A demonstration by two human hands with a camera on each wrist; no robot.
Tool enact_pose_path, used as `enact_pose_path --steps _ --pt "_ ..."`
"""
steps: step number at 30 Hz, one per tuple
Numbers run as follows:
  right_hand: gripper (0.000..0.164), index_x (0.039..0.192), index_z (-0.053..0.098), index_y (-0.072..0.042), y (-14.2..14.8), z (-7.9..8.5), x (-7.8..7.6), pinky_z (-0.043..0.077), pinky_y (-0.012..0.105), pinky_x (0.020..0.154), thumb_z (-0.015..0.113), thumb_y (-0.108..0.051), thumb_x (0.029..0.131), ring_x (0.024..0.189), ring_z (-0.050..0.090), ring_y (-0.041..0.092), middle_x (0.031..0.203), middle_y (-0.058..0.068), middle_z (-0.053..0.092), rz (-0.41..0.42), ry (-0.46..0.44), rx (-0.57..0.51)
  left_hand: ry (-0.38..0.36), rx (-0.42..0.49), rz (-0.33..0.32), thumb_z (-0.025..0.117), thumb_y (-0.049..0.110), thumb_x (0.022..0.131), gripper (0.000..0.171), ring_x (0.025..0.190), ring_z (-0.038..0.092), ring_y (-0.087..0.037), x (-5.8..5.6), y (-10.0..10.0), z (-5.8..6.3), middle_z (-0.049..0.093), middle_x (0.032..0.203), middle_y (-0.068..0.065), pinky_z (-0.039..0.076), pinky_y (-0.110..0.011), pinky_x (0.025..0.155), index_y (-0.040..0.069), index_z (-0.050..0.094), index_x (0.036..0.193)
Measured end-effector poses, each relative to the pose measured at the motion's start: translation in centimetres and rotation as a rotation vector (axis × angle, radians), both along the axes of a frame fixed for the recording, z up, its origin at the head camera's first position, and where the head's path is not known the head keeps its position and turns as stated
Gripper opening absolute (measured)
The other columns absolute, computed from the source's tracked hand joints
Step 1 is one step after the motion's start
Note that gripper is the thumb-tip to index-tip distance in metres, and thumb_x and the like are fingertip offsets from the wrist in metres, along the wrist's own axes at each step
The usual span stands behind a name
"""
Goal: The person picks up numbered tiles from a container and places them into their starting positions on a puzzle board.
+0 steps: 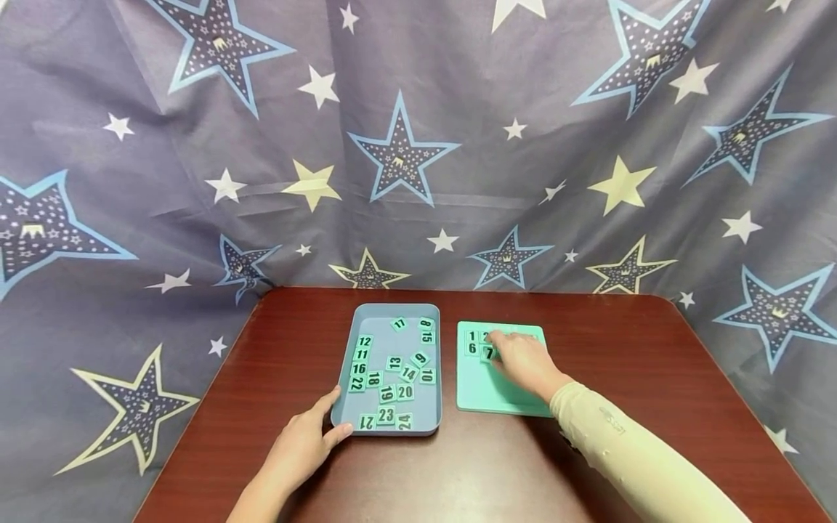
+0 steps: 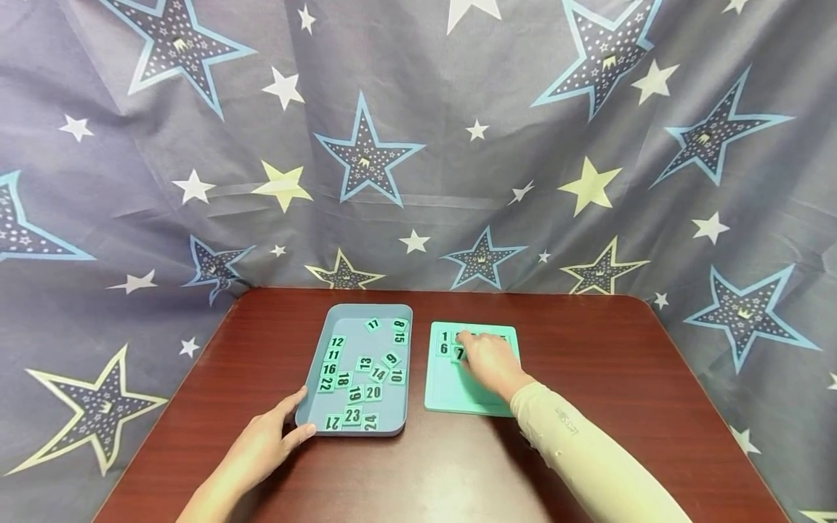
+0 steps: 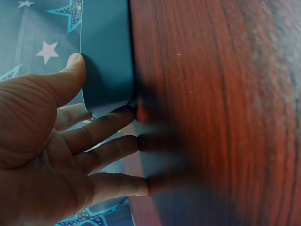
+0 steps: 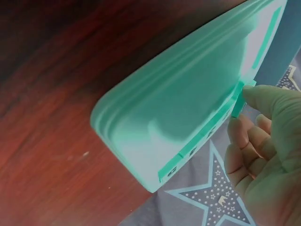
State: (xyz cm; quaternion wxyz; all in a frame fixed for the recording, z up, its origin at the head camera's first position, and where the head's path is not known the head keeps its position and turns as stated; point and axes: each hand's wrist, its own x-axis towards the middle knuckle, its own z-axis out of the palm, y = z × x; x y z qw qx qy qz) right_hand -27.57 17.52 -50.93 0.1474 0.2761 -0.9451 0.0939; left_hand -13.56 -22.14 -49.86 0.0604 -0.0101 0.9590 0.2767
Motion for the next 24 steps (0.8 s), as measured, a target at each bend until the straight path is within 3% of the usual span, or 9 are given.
enact_pose_path --steps 5,8,13,16,24 --pt "0.036 0.116 0.069 -0.004 0.1 -0.2 -0.3 0.061 0.050 0.071 0.088 -0.009 0.086 0.082 0.075 0.033 0.089 0.011 0.078 -0.020 -0.034 0.006 -0.002 0.004 0.001 0.078 0.035 0.099 0.073 0.132 0.064 -0.049 0.0 0.1 0.1 0.063 0.147 -0.030 0.052 -0.067 0.104 0.014 0.048 0.162" --pt "0.033 0.117 0.070 -0.004 0.2 -0.2 -0.3 0.061 0.051 0.074 0.086 -0.011 0.089 0.086 0.076 0.033 0.095 0.012 0.079 -0.073 -0.065 -0.009 -0.002 0.007 0.003 0.078 0.036 0.099 0.073 0.132 0.064 -0.049 0.0 0.1 0.2 0.063 0.147 -0.030 0.051 -0.067 0.104 0.014 0.048 0.163" --pt "0.033 0.119 0.072 -0.008 0.4 -0.2 0.0 0.062 0.052 0.074 0.085 -0.020 0.092 0.090 0.078 0.030 0.100 0.007 0.082 -0.204 -0.195 -0.083 -0.005 0.008 0.005 0.077 0.037 0.100 0.074 0.133 0.063 -0.049 0.1 0.1 0.1 0.062 0.147 -0.031 0.051 -0.067 0.104 0.014 0.047 0.163" --pt "0.033 0.121 0.072 -0.008 0.5 -0.4 0.1 0.062 0.051 0.073 0.084 -0.021 0.093 0.088 0.078 0.028 0.098 0.004 0.082 -0.223 -0.260 -0.118 -0.010 0.009 0.007 0.076 0.036 0.100 0.074 0.133 0.063 -0.049 0.1 0.0 0.1 0.062 0.147 -0.031 0.051 -0.068 0.105 0.014 0.046 0.163" --pt "0.027 0.118 0.072 -0.007 -0.1 -1.3 -0.6 0.061 0.051 0.078 0.080 -0.014 0.093 0.090 0.078 0.031 0.099 0.006 0.083 -0.225 -0.245 -0.189 -0.003 0.012 0.001 0.075 0.036 0.101 0.073 0.134 0.062 -0.049 0.1 0.1 0.0 0.062 0.148 -0.029 0.050 -0.068 0.106 0.014 0.046 0.164"
